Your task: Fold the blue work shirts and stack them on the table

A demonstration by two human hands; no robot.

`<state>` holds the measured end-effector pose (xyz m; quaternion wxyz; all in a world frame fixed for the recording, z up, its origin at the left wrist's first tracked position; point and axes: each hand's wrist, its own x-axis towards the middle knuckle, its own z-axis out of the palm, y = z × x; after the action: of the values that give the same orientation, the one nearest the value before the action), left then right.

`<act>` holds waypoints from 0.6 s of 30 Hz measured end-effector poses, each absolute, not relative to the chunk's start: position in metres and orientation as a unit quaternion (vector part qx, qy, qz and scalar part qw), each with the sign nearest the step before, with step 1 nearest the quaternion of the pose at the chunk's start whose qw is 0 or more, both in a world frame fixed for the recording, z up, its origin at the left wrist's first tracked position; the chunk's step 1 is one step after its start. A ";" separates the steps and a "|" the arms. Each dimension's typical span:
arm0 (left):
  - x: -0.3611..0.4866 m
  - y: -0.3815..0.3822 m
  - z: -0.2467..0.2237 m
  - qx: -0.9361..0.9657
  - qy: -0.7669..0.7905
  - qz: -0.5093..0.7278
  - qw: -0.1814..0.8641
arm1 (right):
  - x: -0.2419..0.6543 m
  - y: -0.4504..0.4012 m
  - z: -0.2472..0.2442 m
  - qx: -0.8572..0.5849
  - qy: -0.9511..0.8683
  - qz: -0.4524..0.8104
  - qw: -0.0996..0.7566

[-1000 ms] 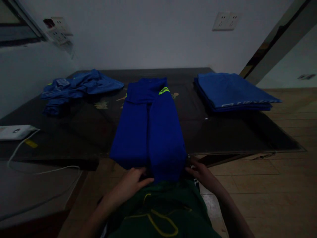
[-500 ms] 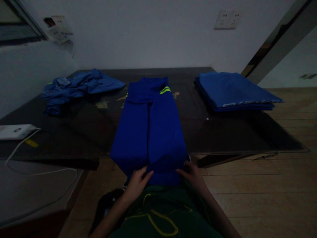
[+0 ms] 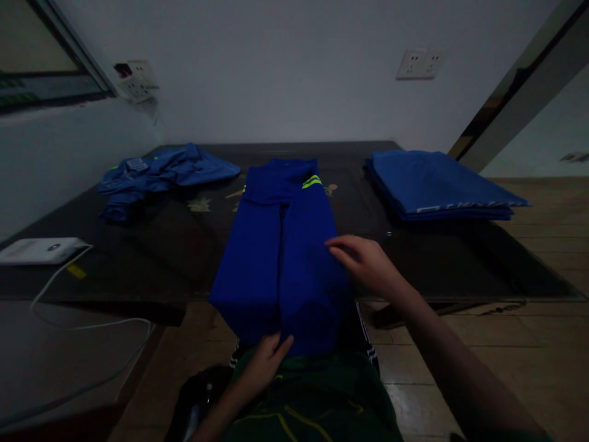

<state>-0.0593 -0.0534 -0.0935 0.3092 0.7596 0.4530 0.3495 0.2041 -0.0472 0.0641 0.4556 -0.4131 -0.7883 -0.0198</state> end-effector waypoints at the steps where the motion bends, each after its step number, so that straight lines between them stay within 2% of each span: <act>1: -0.059 -0.056 -0.093 0.764 0.449 0.345 0.310 | 0.194 -0.024 0.080 -0.403 -0.802 -0.063 0.437; 4: -0.059 -0.067 -0.088 0.773 0.454 0.330 0.297 | 0.162 0.049 0.112 -0.424 -0.825 -0.126 0.353; 7: -0.060 -0.083 -0.074 0.802 0.437 0.285 0.290 | 0.141 0.098 0.120 -0.460 -0.827 -0.139 0.292; 12: -0.056 -0.095 -0.054 0.874 0.328 0.234 0.273 | 0.139 0.120 0.113 -0.463 -0.819 -0.168 0.294; 15: -0.057 -0.080 -0.061 0.882 0.357 0.219 0.218 | 0.143 0.118 0.115 -0.456 -0.821 -0.162 0.304; 18: -0.061 -0.059 -0.082 0.848 0.422 0.264 0.183 | 0.148 0.109 0.120 -0.441 -0.820 -0.154 0.331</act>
<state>-0.0613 -0.0593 -0.0819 0.1828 0.8476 0.4223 0.2641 0.1478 0.1094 0.1200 0.3310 -0.4415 -0.8196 -0.1542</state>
